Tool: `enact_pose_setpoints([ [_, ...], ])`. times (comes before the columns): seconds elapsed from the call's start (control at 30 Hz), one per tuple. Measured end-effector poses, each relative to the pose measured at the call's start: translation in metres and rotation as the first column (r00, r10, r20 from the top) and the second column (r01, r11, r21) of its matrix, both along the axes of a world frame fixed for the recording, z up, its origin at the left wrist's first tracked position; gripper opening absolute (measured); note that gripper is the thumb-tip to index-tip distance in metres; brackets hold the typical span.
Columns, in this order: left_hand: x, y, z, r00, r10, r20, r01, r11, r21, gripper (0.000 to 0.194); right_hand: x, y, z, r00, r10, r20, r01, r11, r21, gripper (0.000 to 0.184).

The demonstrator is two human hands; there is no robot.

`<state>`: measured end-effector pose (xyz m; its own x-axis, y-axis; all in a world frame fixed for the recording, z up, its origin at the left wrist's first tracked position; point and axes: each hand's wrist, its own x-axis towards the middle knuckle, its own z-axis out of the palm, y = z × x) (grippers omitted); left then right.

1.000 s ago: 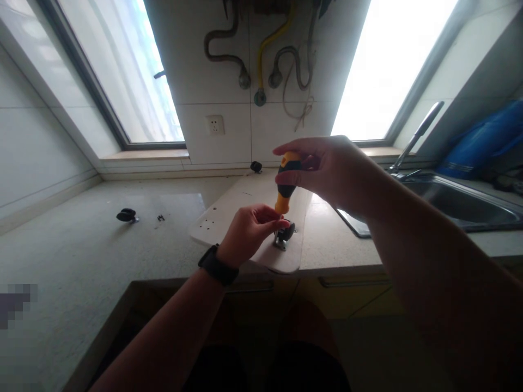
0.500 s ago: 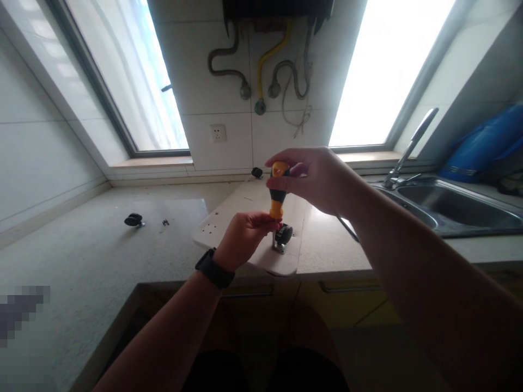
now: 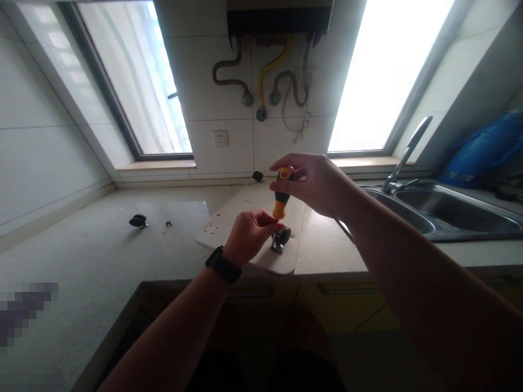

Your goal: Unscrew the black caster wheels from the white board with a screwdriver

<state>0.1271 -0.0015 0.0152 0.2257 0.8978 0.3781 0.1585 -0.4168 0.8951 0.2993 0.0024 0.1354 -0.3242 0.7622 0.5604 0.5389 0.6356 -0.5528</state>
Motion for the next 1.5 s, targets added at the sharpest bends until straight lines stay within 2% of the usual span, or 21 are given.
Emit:
enact_pose_setpoints([
  [0.07,0.001,0.0,-0.002,1.0,0.018,0.015,-0.018,1.0,-0.001,0.023,0.0,0.001,0.0,0.999,0.014,-0.047,-0.016,0.999,-0.045,0.042],
  [0.17,0.0,0.0,-0.001,1.0,-0.001,0.023,0.001,1.0,0.0,0.025,0.002,0.002,0.001,0.997,0.032,-0.075,-0.038,0.996,-0.078,0.041],
  [0.3,-0.007,-0.002,0.005,0.989,-0.145,0.011,0.145,0.989,0.008,0.034,0.005,-0.001,0.004,0.99,0.13,-0.049,-0.134,0.987,-0.088,0.037],
  [0.43,-0.011,-0.001,0.006,0.968,-0.245,0.064,0.246,0.969,-0.018,0.027,0.004,-0.006,0.008,0.965,0.264,0.001,-0.262,0.958,-0.115,0.036],
  [0.5,-0.01,0.0,0.004,0.972,-0.22,0.088,0.224,0.974,-0.042,0.025,0.001,-0.008,0.01,0.968,0.245,0.054,-0.239,0.967,-0.09,0.036],
  [0.63,-0.007,0.003,0.004,0.987,-0.152,0.051,0.154,0.988,-0.018,0.023,-0.004,-0.009,0.011,0.979,0.089,0.184,-0.093,0.996,0.017,0.037],
  [0.73,-0.005,0.003,0.008,0.993,-0.12,0.003,0.119,0.993,0.002,0.021,-0.005,-0.006,0.007,0.993,0.058,0.1,-0.058,0.998,-0.001,0.042],
  [0.87,-0.004,0.004,0.009,0.997,-0.074,0.02,0.074,0.997,0.006,0.025,-0.003,-0.002,0.003,0.998,0.052,-0.034,-0.054,0.997,-0.05,0.044],
  [0.97,-0.003,0.005,0.006,0.999,-0.015,0.028,0.015,1.0,0.017,0.034,-0.005,-0.006,0.004,0.998,0.057,0.002,-0.057,0.996,-0.074,0.036],
  [1.07,-0.002,0.005,0.004,1.0,0.015,0.013,-0.015,1.0,0.017,0.039,-0.009,-0.01,0.006,0.998,0.023,0.06,-0.022,1.0,-0.021,0.029],
  [1.17,-0.003,0.005,0.004,1.0,0.023,0.01,-0.023,1.0,0.012,0.04,-0.009,-0.01,0.006,0.999,0.009,0.047,-0.009,1.0,-0.002,0.033],
  [1.3,-0.008,0.003,0.008,0.996,-0.082,0.021,0.082,0.997,0.012,0.032,-0.004,-0.005,0.006,0.996,0.088,-0.01,-0.088,0.995,-0.054,0.048],
  [1.43,-0.015,-0.001,0.011,0.974,-0.226,-0.006,0.226,0.974,0.025,0.025,0.002,-0.004,0.011,0.976,0.212,0.055,-0.207,0.974,-0.097,0.035],
  [1.5,-0.017,-0.002,0.011,0.966,-0.26,-0.008,0.259,0.966,-0.008,0.024,0.002,-0.005,0.012,0.973,0.219,0.075,-0.209,0.97,-0.123,0.035],
])
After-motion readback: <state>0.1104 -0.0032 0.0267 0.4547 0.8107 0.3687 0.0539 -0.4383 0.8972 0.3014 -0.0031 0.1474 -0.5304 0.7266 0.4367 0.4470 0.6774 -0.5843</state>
